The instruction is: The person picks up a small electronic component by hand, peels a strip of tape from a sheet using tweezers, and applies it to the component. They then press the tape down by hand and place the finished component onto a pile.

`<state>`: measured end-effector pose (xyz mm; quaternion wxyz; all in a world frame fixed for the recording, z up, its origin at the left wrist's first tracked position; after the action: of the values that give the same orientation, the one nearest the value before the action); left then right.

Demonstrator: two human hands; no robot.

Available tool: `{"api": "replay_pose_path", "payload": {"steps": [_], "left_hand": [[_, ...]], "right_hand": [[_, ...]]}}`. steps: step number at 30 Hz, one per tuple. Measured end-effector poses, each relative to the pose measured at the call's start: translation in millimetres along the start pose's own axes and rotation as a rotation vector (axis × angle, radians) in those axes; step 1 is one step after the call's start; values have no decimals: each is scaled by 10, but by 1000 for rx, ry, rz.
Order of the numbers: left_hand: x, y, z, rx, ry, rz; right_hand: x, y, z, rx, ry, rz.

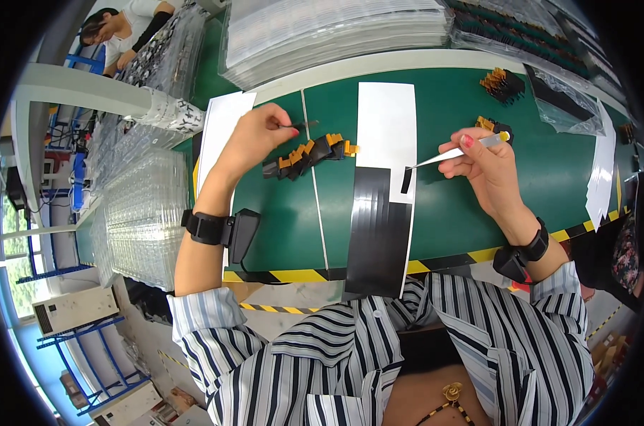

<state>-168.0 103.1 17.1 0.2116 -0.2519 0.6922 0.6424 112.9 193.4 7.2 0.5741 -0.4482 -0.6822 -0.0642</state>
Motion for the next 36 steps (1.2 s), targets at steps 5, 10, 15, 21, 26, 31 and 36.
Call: {"api": "replay_pose_path", "payload": {"steps": [5, 10, 15, 21, 26, 31, 36], "left_hand": [[-555, 0, -31, -432, -26, -743], [-970, -451, 120, -450, -77, -1022], [-929, -656, 112, -488, -39, -1100], [-1021, -791, 111, -445, -39, -1133], [-1049, -862, 131, -402, -48, -1144], [-1022, -896, 126, -380, -46, -1124], [-942, -895, 141, -448, 20, -1191]], "right_hand": [[339, -75, -144, 38, 253, -29], [654, -187, -253, 95, 525, -131], [584, -82, -290, 102, 560, -142], [518, -80, -198, 38, 474, -151], [470, -8, -67, -12, 429, -136], [448, 49, 14, -17, 389, -98], [470, 4, -35, 96, 365, -36]]}}
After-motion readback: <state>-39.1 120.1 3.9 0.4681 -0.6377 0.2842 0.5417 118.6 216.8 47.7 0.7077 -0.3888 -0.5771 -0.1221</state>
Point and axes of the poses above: each hand's wrist, its own z-axis towards the middle knuckle, its own y-axis out of the back of the hand, x = y × z, the point moved 8 cm from there along z, towards the middle knuckle, and after that the axes turned 15 degrees about -y, right-handed, at the moved point
